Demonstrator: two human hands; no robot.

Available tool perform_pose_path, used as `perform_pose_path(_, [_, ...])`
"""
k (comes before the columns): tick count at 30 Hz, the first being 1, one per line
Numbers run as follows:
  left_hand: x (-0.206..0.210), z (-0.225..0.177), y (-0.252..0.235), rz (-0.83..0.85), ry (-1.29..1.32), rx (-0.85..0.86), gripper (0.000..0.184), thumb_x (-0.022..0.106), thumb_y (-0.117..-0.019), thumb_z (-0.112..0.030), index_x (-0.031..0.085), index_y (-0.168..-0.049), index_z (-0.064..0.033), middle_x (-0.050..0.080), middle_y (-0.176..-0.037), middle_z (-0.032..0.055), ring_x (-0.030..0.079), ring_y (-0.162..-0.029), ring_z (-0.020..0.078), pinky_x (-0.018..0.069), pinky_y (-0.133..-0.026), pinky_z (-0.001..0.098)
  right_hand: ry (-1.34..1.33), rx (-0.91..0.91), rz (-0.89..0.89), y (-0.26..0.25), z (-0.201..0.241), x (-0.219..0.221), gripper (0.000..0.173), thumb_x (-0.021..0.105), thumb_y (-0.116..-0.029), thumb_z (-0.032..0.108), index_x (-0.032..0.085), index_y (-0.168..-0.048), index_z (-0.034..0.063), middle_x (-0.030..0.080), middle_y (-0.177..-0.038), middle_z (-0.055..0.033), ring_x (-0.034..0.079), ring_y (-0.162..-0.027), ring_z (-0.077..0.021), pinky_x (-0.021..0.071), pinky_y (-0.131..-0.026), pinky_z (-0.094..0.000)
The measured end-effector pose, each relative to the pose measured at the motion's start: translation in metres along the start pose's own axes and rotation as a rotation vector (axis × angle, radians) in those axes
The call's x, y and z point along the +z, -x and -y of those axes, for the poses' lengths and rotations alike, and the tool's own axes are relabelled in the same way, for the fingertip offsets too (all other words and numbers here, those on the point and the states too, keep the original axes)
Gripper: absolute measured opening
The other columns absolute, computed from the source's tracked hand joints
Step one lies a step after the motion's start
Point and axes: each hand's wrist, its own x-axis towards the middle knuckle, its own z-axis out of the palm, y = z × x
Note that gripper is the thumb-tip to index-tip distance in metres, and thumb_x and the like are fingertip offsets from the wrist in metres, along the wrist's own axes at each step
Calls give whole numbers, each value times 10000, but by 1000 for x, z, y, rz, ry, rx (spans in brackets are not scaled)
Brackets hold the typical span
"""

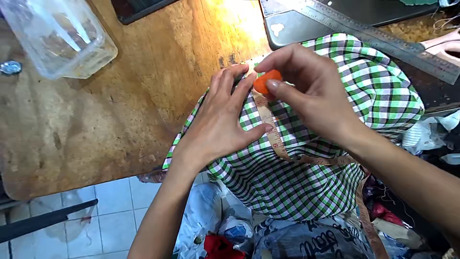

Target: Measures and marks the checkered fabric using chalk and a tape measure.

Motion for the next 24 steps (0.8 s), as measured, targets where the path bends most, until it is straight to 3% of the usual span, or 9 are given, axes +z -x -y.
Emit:
perform_pose_path(4, [3, -9, 16, -14, -66, -91, 817, 562, -936, -598, 413, -1558, -89, 331, -1642, 122, 265, -1529, 345, 255, -1210, 545, 89, 26, 39, -8, -21, -1, 204, 514, -1034, 44, 637, -1189, -5, 668, -1058, -49, 651, -904, -34, 558, -811, -186])
perform_pose_path(7, [8, -13, 38, -53, -132, -122, 780, 536, -953, -578, 432, -1554, -91, 360, -1625, 141, 302, -1517, 345, 314, -1180, 542, 182, -24, 73, -1, -24, -19, 211, 506, -1045, 61, 637, -1197, -4, 664, -1098, -56, 650, -943, -27, 557, -837, -179])
perform_pose_path(9, [10, -13, 53, -72, -158, -124, 758, 523, -962, -593, 467, -1534, -99, 374, -1617, 165, 305, -1516, 366, 262, -1200, 580, 247, -43, 82, 6, -25, -37, 230, 498, -1047, 71, 647, -1207, 1, 662, -1122, -61, 646, -954, -29, 555, -844, -184])
perform_pose_path(13, [15, -7, 65, -89, -134, -128, 651, 465, -992, -607, 492, -1533, -247, 384, -1627, 108, 270, -1533, 375, 170, -1212, 639, 320, -89, 101, 13, -31, -77, 251, 510, -1039, 70, 686, -1208, 10, 655, -1144, -45, 627, -982, -11, 541, -843, -151])
perform_pose_path(15, [19, -7, 60, -96, -131, -113, 626, 453, -1008, -589, 496, -1531, -247, 386, -1628, 103, 256, -1538, 383, 144, -1216, 649, 274, -68, 80, 14, -34, -89, 234, 522, -1038, 72, 687, -1196, 20, 654, -1130, -11, 635, -983, -6, 552, -855, -161])
perform_pose_path(17, [21, -12, 51, -93, -143, -104, 611, 464, -1011, -529, 501, -1523, -199, 403, -1610, 132, 261, -1533, 397, 146, -1214, 651, 60, 66, -30, 16, -27, -86, 209, 488, -1032, 29, 668, -1132, 59, 670, -1055, 42, 666, -921, -25, 580, -834, -209])
perform_pose_path(20, [21, -17, 42, -80, -160, -103, 608, 467, -1014, -506, 504, -1517, -166, 410, -1602, 153, 269, -1529, 400, 151, -1215, 643, -222, 305, -164, 26, 6, -60, 303, 340, -1037, 144, 615, -915, 189, 621, -822, 92, 600, -664, -16, 533, -597, -188])
perform_pose_path(22, [19, -18, 42, -71, -162, -110, 611, 462, -1014, -513, 498, -1522, -175, 408, -1606, 141, 263, -1533, 394, 144, -1213, 652, -110, 245, -93, 37, 19, -36, 309, 352, -1022, 182, 520, -764, 207, 513, -698, 100, 472, -556, -1, 400, -493, -163])
perform_pose_path(24, [19, -19, 43, -66, -158, -118, 617, 435, -1018, -524, 494, -1525, -177, 405, -1608, 133, 255, -1536, 390, 132, -1209, 662, 338, 91, -2, 43, 26, -8, 292, 508, -957, 176, 509, -667, 140, 451, -630, 55, 442, -530, -51, 329, -456, -211])
